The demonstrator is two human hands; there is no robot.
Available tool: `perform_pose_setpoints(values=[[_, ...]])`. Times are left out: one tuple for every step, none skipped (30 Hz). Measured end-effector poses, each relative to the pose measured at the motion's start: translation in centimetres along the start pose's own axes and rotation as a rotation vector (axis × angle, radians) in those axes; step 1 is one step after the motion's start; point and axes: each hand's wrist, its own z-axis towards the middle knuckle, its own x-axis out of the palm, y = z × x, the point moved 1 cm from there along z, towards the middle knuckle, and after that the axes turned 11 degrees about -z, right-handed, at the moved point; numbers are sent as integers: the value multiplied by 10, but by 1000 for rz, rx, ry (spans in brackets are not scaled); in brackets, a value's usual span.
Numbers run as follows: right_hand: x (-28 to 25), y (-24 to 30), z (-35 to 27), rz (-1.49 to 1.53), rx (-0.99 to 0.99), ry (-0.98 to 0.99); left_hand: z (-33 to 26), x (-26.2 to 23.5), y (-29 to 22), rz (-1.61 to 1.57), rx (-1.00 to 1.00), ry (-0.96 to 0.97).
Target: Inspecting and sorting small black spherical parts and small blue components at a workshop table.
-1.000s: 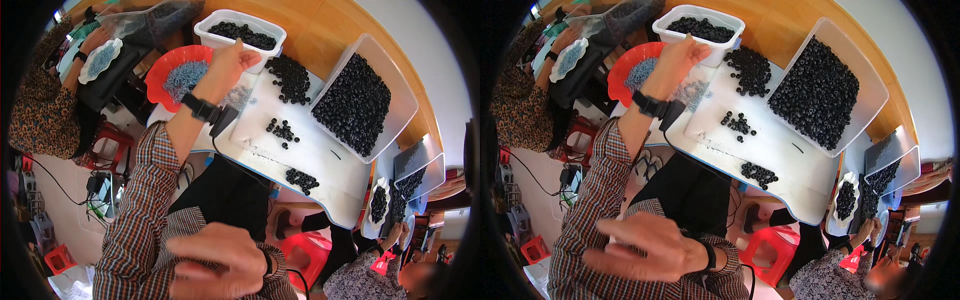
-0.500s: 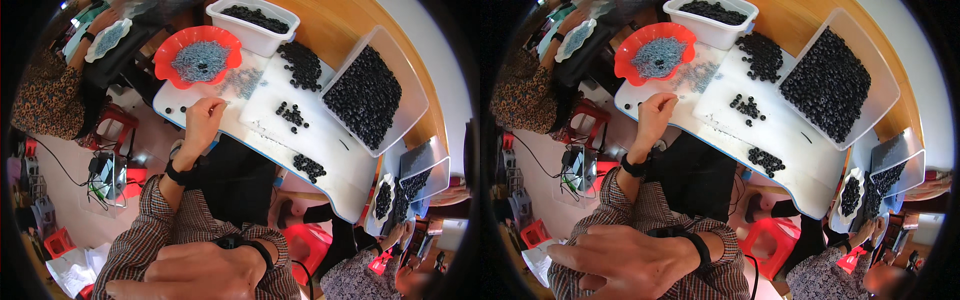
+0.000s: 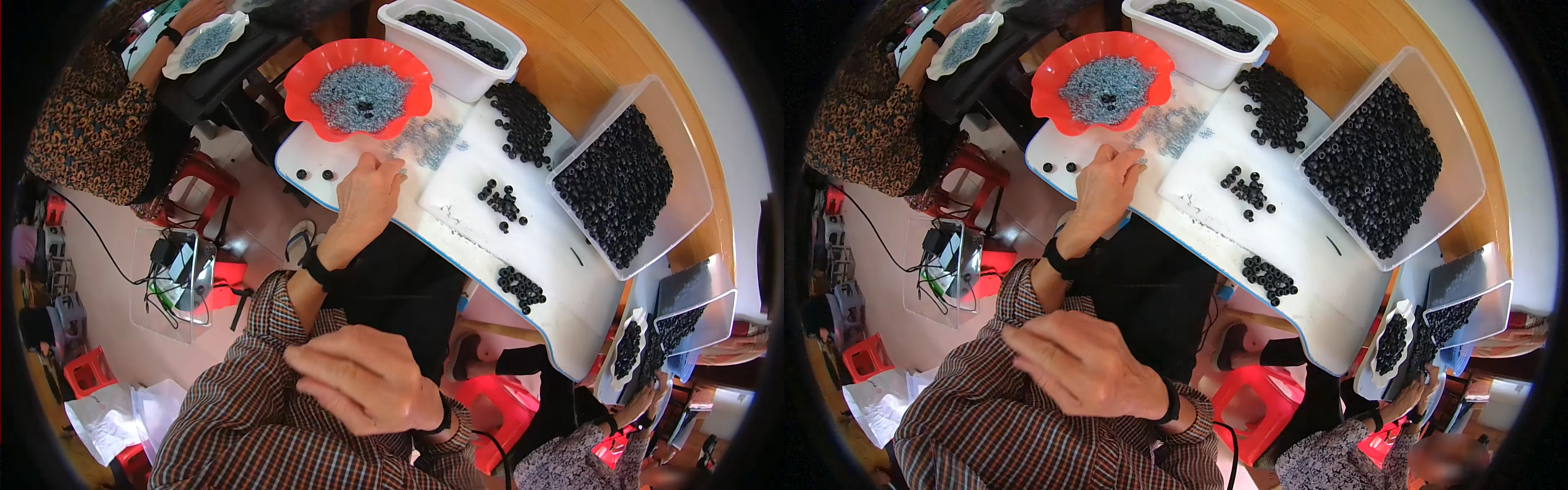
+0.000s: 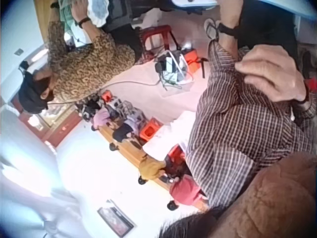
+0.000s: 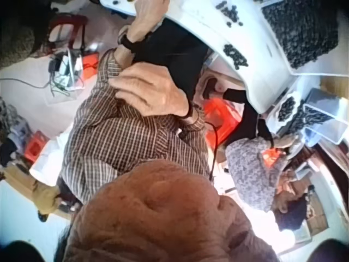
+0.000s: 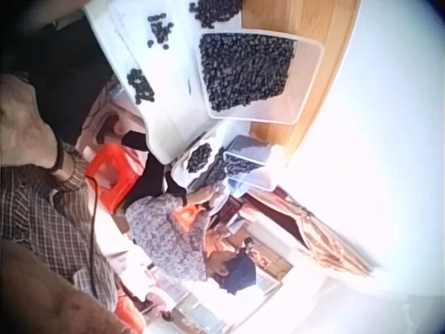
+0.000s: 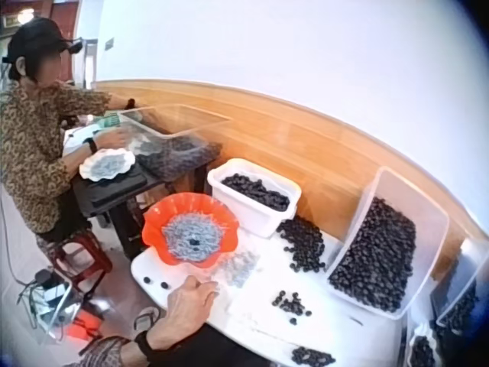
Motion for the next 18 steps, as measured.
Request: perform_pose_setpoints(values=[[1, -6, -1, -75, 29, -13, 2, 0, -1, 18, -13, 22], [1, -8, -3, -107, 99, 7, 1, -1, 0, 21, -14, 15], [1, -13, -6, -111, 92, 10, 2, 2, 1, 40, -22, 30], [2, -21, -10, -163, 162, -6, 2, 4, 2, 59, -31, 45], [3, -28, -14, -214, 232, -22, 2, 6, 3, 57, -29, 37], [1, -32, -16, -241, 301, -33, 1, 8, 3, 44, -40, 35], [0, -39, -19, -291, 337, -56, 0, 9, 4, 30, -51, 34], [0, -46, -24, -286, 391, -89, 1, 10, 4, 25, -31, 21], [0, -52, -28, -278, 447, -120, 0, 11, 5, 27, -34, 18], [-2, -58, -30, -292, 483, -132, -1, 12, 7, 39, -15, 7], [-4, -63, -31, -285, 532, -159, -2, 12, 8, 50, 4, -3], [-4, -70, -34, -277, 550, -186, -2, 11, 8, 49, 1, -4], [-5, -78, -37, -268, 569, -214, -2, 10, 8, 45, 12, -2], [-6, -83, -40, -268, 570, -211, -2, 8, 7, 41, 23, 0], [-7, -87, -42, -283, 597, -230, -2, 6, 5, 38, 20, 1], [-7, -90, -43, -298, 624, -250, -1, 4, 3, 7, 26, -10], [-7, -93, -44, -300, 625, -247, 0, 4, 2, -24, 32, -22], [-7, -96, -45, -307, 643, -247, -1, 4, 3, -26, 29, -23]])
